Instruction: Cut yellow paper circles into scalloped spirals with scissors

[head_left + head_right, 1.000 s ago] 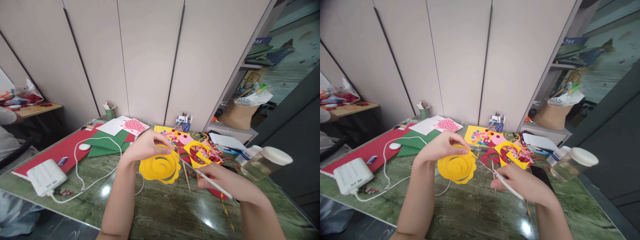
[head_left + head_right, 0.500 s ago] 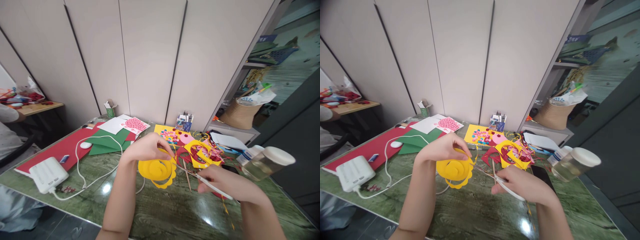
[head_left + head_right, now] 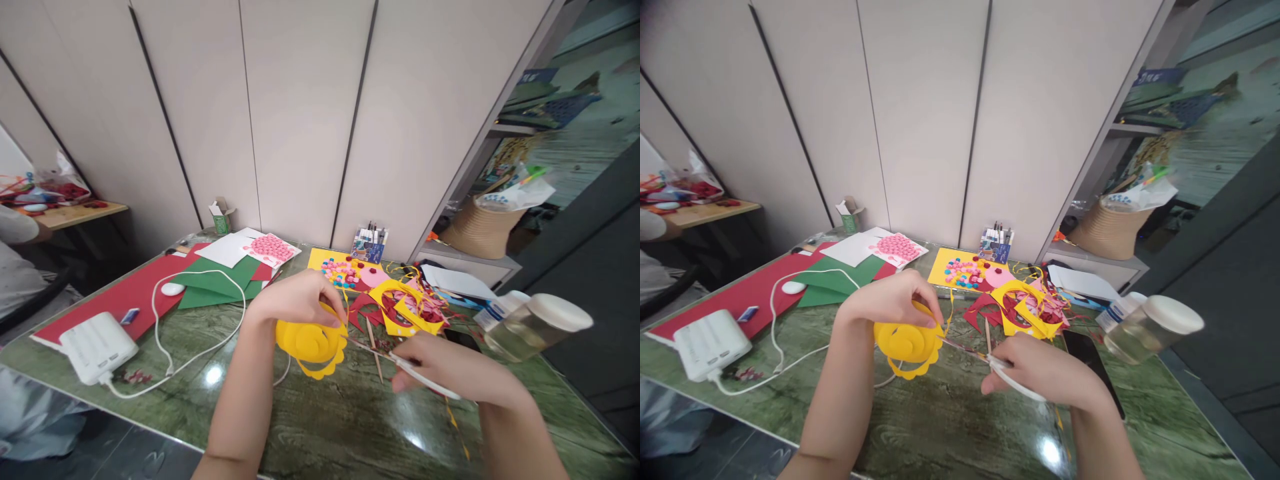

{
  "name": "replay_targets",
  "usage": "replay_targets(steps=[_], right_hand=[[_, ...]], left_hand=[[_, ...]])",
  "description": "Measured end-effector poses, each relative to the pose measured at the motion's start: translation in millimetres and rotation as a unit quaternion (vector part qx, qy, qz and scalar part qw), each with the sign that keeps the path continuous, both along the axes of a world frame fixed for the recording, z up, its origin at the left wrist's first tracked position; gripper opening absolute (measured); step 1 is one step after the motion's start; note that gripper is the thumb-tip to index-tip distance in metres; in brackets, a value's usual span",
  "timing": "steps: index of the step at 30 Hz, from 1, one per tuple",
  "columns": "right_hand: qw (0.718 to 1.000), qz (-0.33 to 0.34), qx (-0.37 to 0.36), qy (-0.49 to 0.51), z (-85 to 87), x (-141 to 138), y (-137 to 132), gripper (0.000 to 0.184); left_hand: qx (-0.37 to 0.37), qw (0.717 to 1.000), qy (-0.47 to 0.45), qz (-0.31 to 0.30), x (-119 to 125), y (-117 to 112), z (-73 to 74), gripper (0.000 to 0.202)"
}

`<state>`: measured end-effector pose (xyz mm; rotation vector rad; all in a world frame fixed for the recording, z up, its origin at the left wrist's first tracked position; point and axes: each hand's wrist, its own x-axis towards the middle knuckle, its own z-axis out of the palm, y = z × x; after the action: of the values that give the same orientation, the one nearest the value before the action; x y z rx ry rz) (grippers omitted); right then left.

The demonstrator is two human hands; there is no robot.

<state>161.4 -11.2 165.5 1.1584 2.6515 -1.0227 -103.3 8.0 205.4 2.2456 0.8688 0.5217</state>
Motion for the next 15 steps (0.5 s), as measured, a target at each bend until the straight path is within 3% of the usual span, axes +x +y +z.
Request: replay_targets(steps=[9,15], right_hand=[[1.000,-0.004,0.011,0.003,-1.3,0.5,0.7,0.041],[1.000,-0.022,0.006,0.021,2.4,4.4,1.0,0.046]], left_hand=[[0.001,1.000,0.006,-0.012,0.0,1.4,-1.0,0.016],[-0.033,0.997,-0.063,0.042,1.6,1.9,-1.7,0.014]])
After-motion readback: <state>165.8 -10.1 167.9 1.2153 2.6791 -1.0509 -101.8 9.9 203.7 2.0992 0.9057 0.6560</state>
